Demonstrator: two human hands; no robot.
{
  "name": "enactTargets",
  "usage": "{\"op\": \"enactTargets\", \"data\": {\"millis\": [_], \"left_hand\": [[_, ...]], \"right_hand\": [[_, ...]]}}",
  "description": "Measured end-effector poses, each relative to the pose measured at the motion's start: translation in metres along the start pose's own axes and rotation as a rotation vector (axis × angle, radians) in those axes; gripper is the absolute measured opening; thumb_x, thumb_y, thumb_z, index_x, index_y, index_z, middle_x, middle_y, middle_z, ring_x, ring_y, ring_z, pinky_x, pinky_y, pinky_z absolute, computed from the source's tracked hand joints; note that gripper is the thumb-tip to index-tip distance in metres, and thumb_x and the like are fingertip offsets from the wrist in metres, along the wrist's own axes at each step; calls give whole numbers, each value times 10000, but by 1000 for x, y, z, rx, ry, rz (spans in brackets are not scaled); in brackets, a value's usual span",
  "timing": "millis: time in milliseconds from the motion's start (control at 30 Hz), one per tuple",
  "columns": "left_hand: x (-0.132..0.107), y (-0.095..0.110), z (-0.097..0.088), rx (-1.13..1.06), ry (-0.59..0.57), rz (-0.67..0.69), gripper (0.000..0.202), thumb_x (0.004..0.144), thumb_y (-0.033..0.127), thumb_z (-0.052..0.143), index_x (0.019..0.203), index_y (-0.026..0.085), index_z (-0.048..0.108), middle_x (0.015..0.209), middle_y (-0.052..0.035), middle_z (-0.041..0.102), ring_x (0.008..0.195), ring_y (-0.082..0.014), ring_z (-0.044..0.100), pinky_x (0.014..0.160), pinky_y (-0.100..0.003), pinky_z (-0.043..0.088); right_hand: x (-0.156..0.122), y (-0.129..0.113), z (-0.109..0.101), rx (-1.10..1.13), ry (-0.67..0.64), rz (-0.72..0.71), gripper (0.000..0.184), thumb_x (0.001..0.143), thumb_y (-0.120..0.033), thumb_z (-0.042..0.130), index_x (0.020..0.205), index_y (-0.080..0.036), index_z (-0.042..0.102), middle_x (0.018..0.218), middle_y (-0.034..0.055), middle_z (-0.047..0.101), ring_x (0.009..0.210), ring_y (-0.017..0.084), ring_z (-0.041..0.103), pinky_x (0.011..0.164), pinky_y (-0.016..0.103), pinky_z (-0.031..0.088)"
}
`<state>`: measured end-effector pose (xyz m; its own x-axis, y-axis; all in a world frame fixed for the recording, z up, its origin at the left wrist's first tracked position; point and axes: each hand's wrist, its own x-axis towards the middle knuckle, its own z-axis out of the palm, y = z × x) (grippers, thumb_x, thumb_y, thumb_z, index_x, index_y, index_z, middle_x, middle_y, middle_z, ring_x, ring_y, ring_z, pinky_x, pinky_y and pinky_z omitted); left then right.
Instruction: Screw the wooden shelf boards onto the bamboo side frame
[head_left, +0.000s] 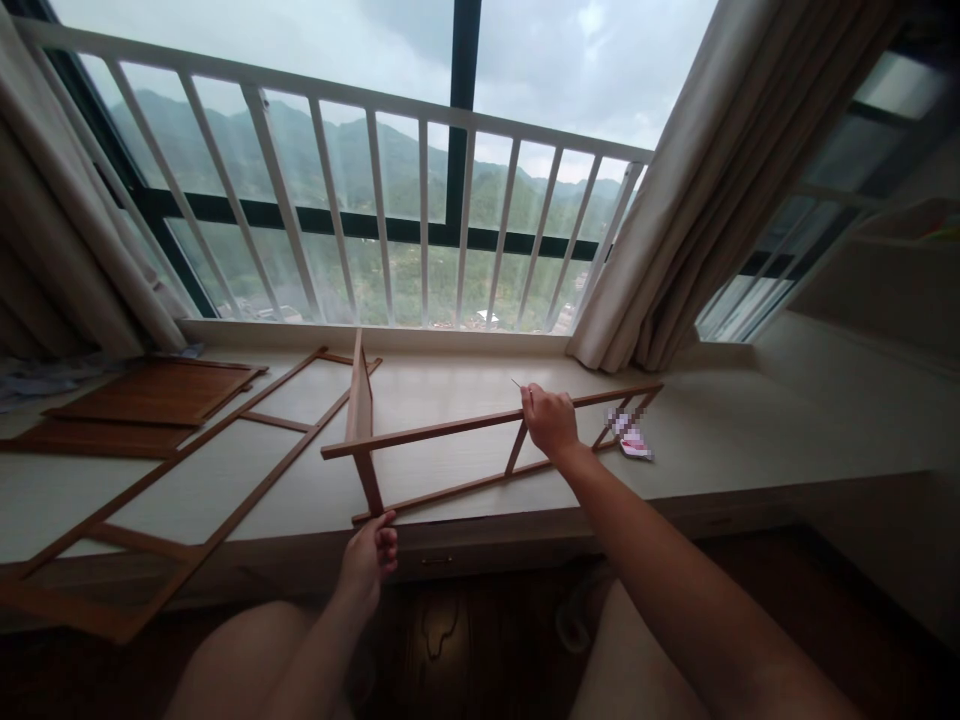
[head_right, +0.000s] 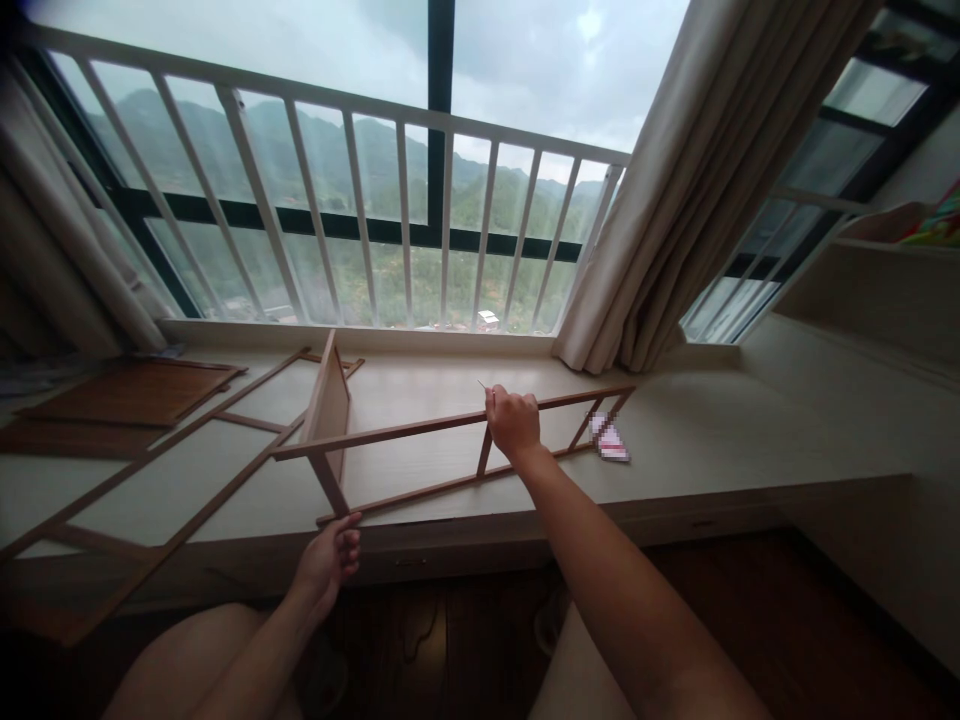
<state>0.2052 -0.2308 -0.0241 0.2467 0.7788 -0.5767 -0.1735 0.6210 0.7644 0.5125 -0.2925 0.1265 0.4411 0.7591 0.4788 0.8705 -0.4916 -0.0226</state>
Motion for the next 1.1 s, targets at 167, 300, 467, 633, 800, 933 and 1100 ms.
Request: {"op": "enactTargets", "data": {"millis": [167,300,467,633,800,933,1100], "left_hand": [[-1,0,5,27,-22,23,370,718,343,634,1033,150,634,584,58,525,418,-62,427,417,-180,289],[-1,1,10,60,-33,45,390,714,374,642,1025,140,639,574,48,537,416,-72,435,416,-185,301],[3,-1,15,98,-24,70,392,716,397,638,1009,135,636,560,43,540,410,-78,433,411,-186,296],[5,-1,20,135,-17,93,419,715,418,637,1027,138,631,567,45,545,410,-79,439,408,-186,297],[4,-2,27,169,-24,113,438,707,428,646,1032,135,636,553,52,531,400,-78,439,399,-183,295],[6,-2,29,188,-32,119,418,709,428,641,1004,132,639,541,55,520,383,-76,431,383,-182,291],[8,-3,31,194,-51,120,397,744,423,623,1017,135,631,549,51,524,380,-81,446,363,-176,286]], "right_hand": [[7,21,3,0,8,19,416,1066,-352,271,874,-163,589,728,79,692,682,194,589,741,330,230],[11,35,6,1,17,20,402,1064,-339,289,864,-163,591,728,72,690,682,193,586,737,325,229],[17,45,12,9,25,7,398,1063,-340,296,858,-166,589,717,61,682,676,192,582,746,321,230],[32,50,20,16,14,6,404,1067,-340,278,896,-162,598,742,71,692,697,198,590,751,323,230],[50,62,28,16,-11,18,392,1064,-335,285,954,-154,615,768,87,696,726,210,597,757,323,240],[57,71,31,8,-18,45,397,1062,-328,280,964,-146,619,790,101,701,743,218,599,763,327,248],[51,73,28,-5,-18,71,414,1065,-338,262,970,-152,620,798,96,704,750,215,600,768,328,250]]}}
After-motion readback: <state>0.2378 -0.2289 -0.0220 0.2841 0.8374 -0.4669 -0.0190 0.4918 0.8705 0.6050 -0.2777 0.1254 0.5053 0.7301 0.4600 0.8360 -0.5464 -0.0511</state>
